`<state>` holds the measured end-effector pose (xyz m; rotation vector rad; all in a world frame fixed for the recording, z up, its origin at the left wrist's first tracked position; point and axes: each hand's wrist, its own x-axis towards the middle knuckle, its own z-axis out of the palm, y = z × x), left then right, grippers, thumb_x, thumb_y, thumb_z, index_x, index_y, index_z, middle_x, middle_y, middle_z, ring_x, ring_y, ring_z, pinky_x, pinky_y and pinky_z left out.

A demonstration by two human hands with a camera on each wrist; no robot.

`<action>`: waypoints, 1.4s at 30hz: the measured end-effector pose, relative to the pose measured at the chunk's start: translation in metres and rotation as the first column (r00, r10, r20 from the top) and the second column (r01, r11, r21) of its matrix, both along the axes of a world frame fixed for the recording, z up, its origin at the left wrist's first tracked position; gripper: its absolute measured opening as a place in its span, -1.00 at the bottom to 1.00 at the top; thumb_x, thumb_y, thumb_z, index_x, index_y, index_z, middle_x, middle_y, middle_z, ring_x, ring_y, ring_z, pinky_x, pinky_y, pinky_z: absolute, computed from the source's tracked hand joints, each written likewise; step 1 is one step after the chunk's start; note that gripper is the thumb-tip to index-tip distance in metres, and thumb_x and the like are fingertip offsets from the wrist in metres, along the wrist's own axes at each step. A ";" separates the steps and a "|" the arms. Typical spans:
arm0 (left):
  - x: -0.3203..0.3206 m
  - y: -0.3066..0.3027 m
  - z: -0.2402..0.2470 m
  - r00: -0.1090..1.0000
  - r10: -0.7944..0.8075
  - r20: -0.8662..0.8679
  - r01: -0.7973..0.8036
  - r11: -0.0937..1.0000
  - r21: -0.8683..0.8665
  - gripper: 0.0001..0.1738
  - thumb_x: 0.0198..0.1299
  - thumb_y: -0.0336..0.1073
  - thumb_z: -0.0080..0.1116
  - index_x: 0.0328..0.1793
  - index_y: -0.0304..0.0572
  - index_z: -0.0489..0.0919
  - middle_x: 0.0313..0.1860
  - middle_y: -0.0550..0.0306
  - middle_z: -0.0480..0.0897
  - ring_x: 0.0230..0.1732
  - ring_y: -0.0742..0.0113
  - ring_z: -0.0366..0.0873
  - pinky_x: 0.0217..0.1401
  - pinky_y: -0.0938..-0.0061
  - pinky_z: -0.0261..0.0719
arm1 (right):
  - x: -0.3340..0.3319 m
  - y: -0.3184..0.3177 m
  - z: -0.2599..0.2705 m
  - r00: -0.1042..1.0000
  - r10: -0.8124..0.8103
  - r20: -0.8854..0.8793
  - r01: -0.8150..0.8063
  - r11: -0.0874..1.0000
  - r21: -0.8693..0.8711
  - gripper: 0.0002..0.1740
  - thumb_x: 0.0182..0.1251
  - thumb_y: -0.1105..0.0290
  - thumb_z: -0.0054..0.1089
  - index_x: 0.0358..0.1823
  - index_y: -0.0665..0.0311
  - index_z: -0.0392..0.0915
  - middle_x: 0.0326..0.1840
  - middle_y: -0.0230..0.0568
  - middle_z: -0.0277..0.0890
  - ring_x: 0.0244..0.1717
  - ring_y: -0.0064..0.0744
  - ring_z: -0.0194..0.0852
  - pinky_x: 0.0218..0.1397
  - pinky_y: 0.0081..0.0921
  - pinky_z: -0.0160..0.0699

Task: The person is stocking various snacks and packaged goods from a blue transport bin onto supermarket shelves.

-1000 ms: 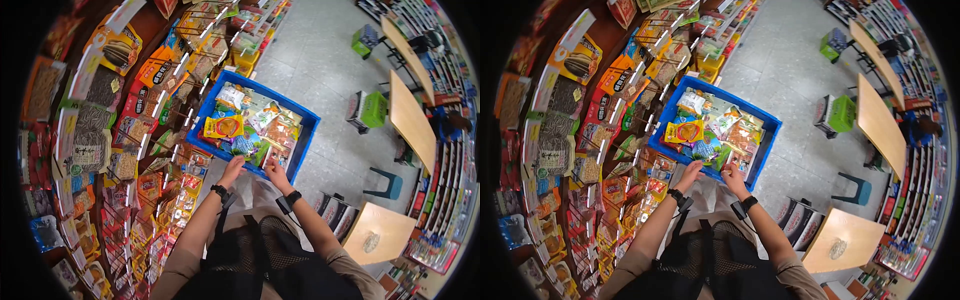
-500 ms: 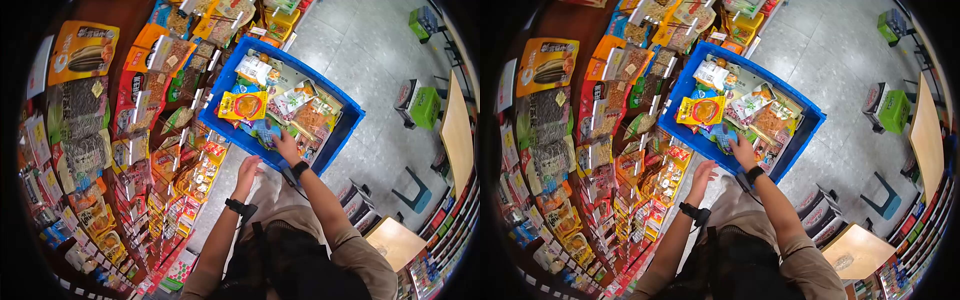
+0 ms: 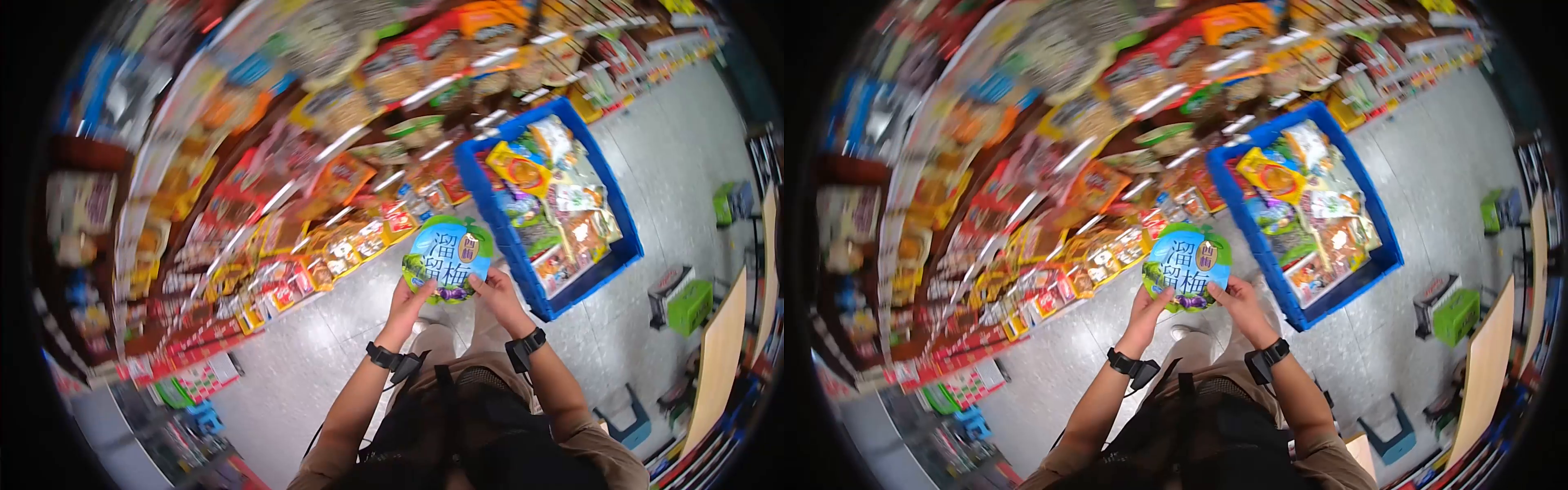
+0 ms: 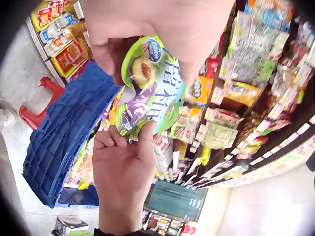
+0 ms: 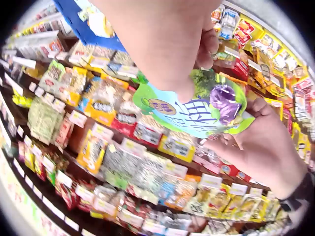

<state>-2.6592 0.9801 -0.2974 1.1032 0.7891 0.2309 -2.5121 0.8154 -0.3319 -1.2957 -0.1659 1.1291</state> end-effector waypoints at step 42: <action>-0.585 0.453 0.422 0.686 0.550 0.477 -0.597 0.050 0.800 -0.36 0.56 0.03 -0.20 0.52 -0.34 0.31 0.02 0.03 0.65 -0.19 0.47 0.54 -0.24 0.59 0.51 | -0.477 0.516 0.319 0.623 -0.175 0.762 -0.711 0.280 0.645 -0.56 0.21 0.54 0.46 0.13 0.35 0.57 0.01 0.03 0.62 -0.11 -0.12 0.68 -0.08 -0.35 0.67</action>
